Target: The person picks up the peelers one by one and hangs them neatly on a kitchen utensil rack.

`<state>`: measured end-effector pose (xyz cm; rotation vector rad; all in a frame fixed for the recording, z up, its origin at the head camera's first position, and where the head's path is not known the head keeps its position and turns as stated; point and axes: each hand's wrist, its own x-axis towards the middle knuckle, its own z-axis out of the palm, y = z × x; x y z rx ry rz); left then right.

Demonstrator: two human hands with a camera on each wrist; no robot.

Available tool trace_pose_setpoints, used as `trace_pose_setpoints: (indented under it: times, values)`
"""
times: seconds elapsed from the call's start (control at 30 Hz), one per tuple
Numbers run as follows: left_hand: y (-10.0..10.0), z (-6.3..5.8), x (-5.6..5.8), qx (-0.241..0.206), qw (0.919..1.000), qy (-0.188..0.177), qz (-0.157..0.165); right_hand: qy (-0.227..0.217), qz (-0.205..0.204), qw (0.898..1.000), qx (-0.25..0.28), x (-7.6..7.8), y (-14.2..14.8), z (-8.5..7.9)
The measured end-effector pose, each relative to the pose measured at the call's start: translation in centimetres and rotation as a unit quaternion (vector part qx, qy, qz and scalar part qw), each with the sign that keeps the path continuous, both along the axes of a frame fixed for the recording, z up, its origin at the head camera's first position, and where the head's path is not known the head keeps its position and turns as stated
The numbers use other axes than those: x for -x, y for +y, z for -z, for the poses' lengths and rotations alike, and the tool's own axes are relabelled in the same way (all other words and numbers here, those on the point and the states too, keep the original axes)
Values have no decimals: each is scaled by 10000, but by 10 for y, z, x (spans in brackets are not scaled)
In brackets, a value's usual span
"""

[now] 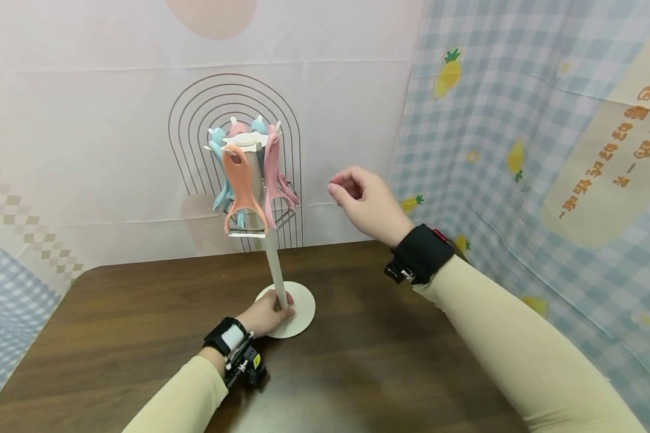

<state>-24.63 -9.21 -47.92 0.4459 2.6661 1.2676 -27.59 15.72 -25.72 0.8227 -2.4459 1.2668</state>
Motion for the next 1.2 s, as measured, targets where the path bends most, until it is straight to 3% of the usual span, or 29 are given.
trace_pose_setpoints:
  times: [0.2,0.47,0.6,0.73,1.03,1.2]
  values:
    - [0,0,-1,-25,10000,-1,-10,-677,460,9946,-645,13,35,42]
    - [-1,2,1,-16,10000,52,-24,-1569,815,9714,-1586,27,80,93]
    - [-1,3,1,-33,10000,-5,-37,-1743,878,9604,-1987,32,101,111]
    - [-1,3,1,-15,10000,-33,-62,-1876,956,9459,-2468,36,120,124]
    - [0,2,1,-22,10000,-58,-65,-2692,1353,8960,-3263,39,164,150]
    - [0,2,0,-33,10000,-27,-58,-2792,1548,8888,-3288,36,175,160]
